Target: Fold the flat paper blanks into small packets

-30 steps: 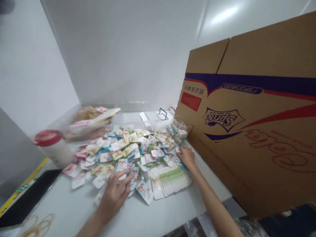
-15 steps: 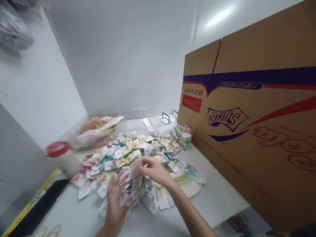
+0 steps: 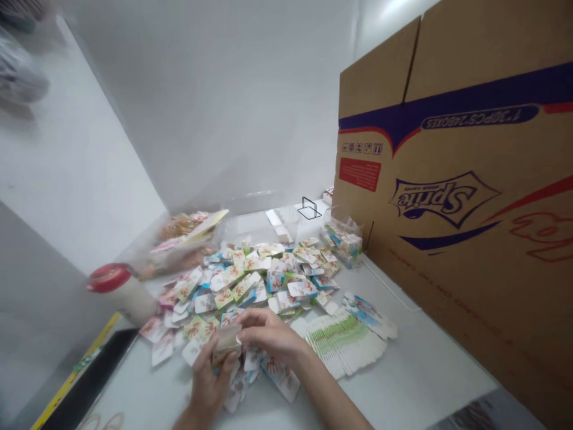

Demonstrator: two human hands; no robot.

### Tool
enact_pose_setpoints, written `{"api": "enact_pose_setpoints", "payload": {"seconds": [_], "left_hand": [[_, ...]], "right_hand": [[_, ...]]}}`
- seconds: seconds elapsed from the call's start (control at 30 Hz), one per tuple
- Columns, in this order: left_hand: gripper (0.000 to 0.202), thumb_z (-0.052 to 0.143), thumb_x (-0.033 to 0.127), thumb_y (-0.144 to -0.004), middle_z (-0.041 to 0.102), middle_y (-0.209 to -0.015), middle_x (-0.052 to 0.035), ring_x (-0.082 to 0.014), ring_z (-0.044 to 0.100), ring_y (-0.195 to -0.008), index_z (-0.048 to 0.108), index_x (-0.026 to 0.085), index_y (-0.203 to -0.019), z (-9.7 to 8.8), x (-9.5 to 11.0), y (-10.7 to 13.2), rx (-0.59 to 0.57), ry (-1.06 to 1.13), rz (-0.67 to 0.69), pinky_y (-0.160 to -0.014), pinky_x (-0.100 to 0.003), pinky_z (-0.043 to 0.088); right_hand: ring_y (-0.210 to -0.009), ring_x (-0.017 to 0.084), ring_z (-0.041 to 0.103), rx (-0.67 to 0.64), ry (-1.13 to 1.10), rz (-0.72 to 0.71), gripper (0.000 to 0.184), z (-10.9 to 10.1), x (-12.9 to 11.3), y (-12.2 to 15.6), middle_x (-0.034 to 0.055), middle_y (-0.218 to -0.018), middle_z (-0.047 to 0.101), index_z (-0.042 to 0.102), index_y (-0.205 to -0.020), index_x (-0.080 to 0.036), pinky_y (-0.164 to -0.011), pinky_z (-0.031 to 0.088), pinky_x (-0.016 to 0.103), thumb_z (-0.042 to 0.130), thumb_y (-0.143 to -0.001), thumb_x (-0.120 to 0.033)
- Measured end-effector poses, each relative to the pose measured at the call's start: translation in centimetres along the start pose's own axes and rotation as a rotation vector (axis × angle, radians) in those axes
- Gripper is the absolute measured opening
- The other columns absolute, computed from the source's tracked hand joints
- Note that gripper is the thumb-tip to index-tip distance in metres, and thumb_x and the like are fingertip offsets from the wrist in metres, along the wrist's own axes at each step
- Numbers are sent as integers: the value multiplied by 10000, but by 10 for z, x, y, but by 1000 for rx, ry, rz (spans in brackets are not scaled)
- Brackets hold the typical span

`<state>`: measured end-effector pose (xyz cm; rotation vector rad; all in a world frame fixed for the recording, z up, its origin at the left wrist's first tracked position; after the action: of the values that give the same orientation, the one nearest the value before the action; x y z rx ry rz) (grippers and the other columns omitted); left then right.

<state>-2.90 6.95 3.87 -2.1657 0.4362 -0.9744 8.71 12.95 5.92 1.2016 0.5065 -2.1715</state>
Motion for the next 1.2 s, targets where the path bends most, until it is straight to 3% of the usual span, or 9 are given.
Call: {"api": "enact_pose_setpoints", "payload": {"seconds": [0.1,0.23,0.37,0.57,0.77,0.97,1.2], "left_hand": [[380,498,166,-917,561,-1223,-98,-217,575,-1140,398,273,-1268,-2,24,-12,-25,51,150,-897,-407,524],[334,532,171,-912,529,-1162,-99,-192,559,-1099,445,218,-1230,-7,43,-25,20,43,249,-857,-345,525],[264,596,210,-883,505,-1089,-73,-172,546,-1033,506,211,-1132,-9,39,-26,55,-12,198,-848,-318,507],[243,569,317,-902,474,-1051,-76,-182,514,-1006,492,183,-1089,-13,27,-22,80,72,34,-851,-330,475],[280,613,203,-875,470,-1002,-44,-146,490,-925,479,202,-1120,-9,27,-19,70,196,6,-786,-277,430],[301,559,253,-911,497,-976,-32,-136,534,-880,407,224,-1169,-7,29,-13,109,270,58,-752,-276,472],[465,552,268,-919,514,-1116,-101,-151,590,-950,346,207,-1331,-9,26,-11,154,288,22,-773,-272,523]], "right_hand": [[-601,73,516,35,10,24,229,0,3,0,3,-782,616,679,-866,-155,-554,389,182,737,-647,-183],[-699,86,549,16,110,-39,176,6,-4,0,2,-824,614,657,-874,-155,-611,404,173,664,-700,-135],[-728,92,566,8,219,-111,123,8,-10,-1,-5,-816,615,671,-881,-168,-636,417,180,667,-758,-158],[-935,155,588,-15,492,-268,210,15,-23,2,56,-952,666,742,-995,-189,-814,459,272,616,-872,-302],[-781,126,575,30,461,-160,192,11,-17,5,40,-878,632,706,-935,-181,-690,457,243,692,-816,-331],[-724,106,541,49,400,-131,189,16,-10,6,25,-808,604,645,-847,-160,-661,438,227,712,-799,-330],[-617,80,517,139,380,-131,195,6,-13,3,10,-769,596,646,-859,-169,-538,425,188,698,-812,-351]]}}
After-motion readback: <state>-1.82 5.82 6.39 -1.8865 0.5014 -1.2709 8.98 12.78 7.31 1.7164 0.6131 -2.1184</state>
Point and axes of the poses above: each hand's wrist, its own y-axis away from the middle knuckle, its own z-axis out of the palm, x = y × z, the point moved 8 cm from there along -y, towards the middle knuckle
